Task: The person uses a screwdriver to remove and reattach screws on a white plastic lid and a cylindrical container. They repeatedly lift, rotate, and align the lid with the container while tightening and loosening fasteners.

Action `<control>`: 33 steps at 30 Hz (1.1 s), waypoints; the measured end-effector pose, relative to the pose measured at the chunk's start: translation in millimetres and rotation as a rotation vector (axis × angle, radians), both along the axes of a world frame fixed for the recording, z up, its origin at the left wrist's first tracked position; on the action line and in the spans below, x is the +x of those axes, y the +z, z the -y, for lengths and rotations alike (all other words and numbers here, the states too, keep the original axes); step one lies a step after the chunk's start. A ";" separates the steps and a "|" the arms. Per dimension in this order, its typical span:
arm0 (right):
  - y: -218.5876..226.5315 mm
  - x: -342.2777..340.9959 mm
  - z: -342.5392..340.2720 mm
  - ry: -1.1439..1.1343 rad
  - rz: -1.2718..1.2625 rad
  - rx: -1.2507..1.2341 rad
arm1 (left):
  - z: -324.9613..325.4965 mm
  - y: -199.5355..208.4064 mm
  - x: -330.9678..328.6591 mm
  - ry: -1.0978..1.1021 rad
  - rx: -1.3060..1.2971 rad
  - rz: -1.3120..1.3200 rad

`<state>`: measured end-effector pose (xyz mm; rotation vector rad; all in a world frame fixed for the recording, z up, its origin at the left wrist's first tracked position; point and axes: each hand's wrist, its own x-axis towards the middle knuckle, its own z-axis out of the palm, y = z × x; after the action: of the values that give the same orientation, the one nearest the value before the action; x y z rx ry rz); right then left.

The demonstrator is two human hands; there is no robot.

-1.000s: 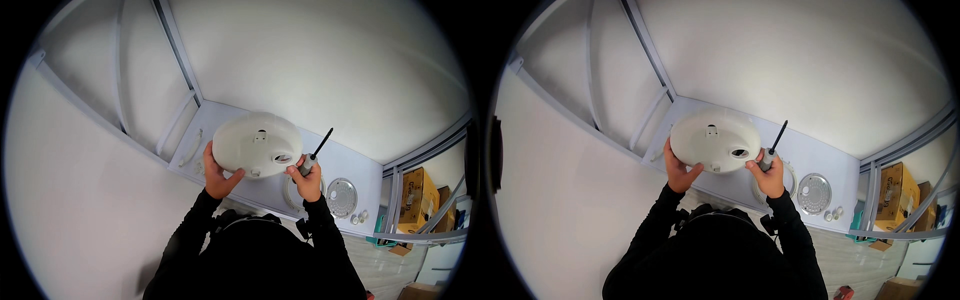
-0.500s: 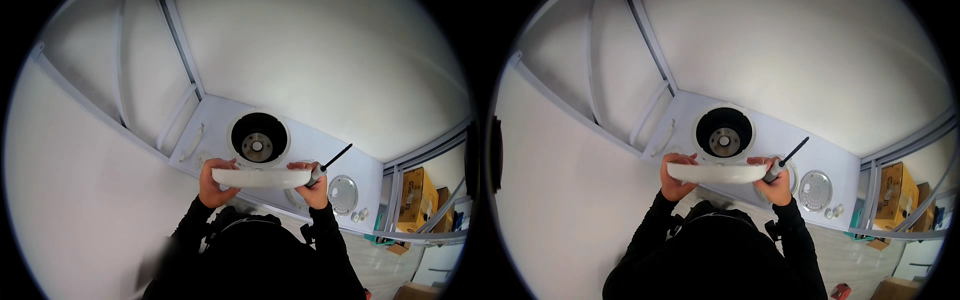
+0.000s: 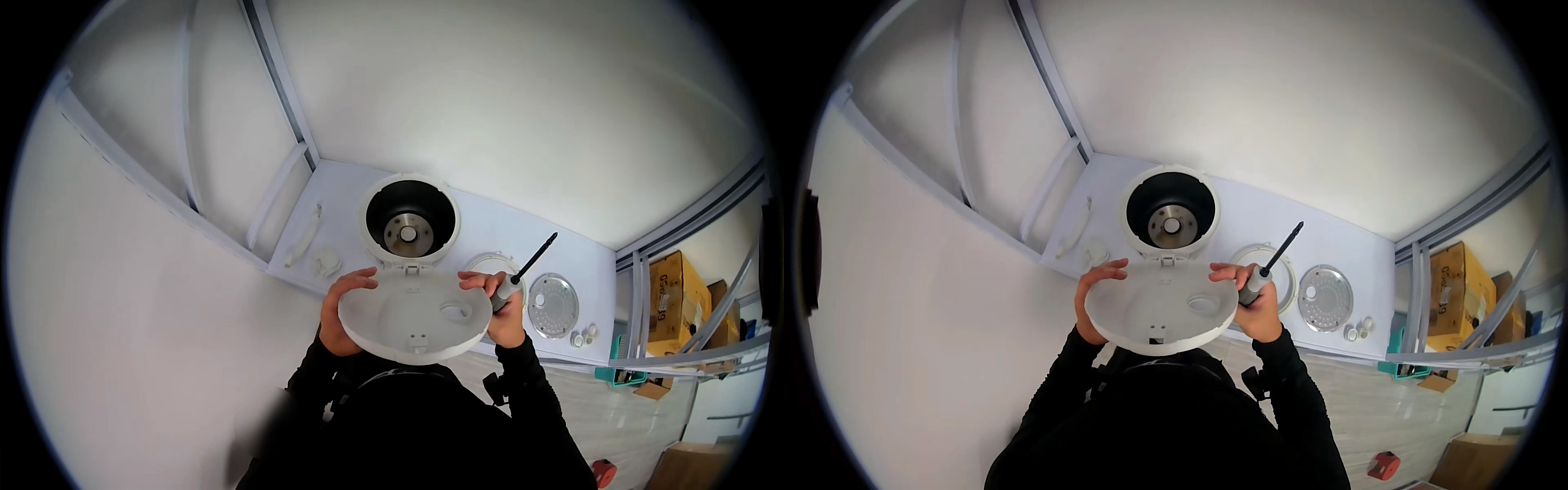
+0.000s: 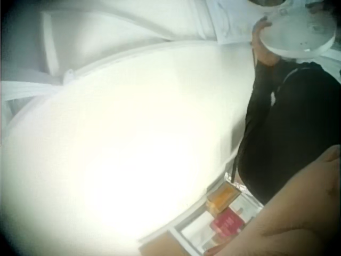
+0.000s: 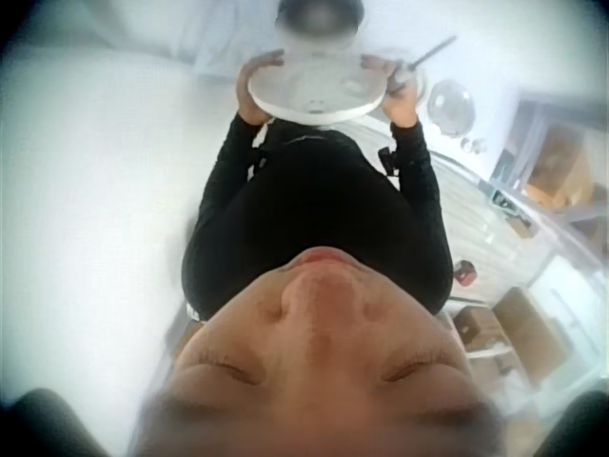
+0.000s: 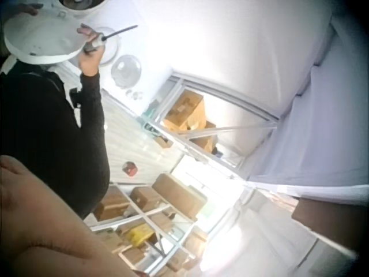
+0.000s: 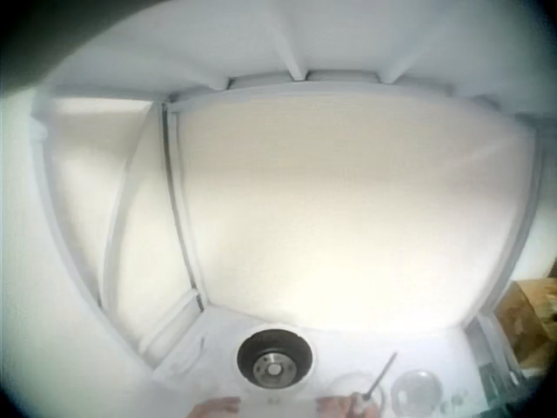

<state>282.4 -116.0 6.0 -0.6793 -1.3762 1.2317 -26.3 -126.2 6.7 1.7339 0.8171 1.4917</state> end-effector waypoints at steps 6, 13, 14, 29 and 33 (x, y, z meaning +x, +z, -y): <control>6.2 -13.0 25.0 -0.061 -0.024 -0.021 | 3.9 -12.1 -14.8 -0.063 0.053 -0.006; -0.8 -42.8 51.4 -0.068 0.068 0.009 | 39.3 -26.6 -51.4 0.041 -0.016 -0.128; 3.3 -52.0 52.3 -0.092 0.090 0.044 | 41.6 -25.9 -53.9 0.097 -0.057 -0.161; -12.1 -144.8 109.3 -0.245 0.635 0.498 | 147.8 -17.0 -137.1 -0.328 -0.681 0.673; -20.3 -157.0 119.2 -0.133 0.688 0.688 | 155.5 -32.0 -136.4 0.018 -0.639 0.464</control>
<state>125.4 -235.3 -14.4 -0.7002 -2.1275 0.3419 -162.6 -281.8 -25.3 0.8735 0.9224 1.3641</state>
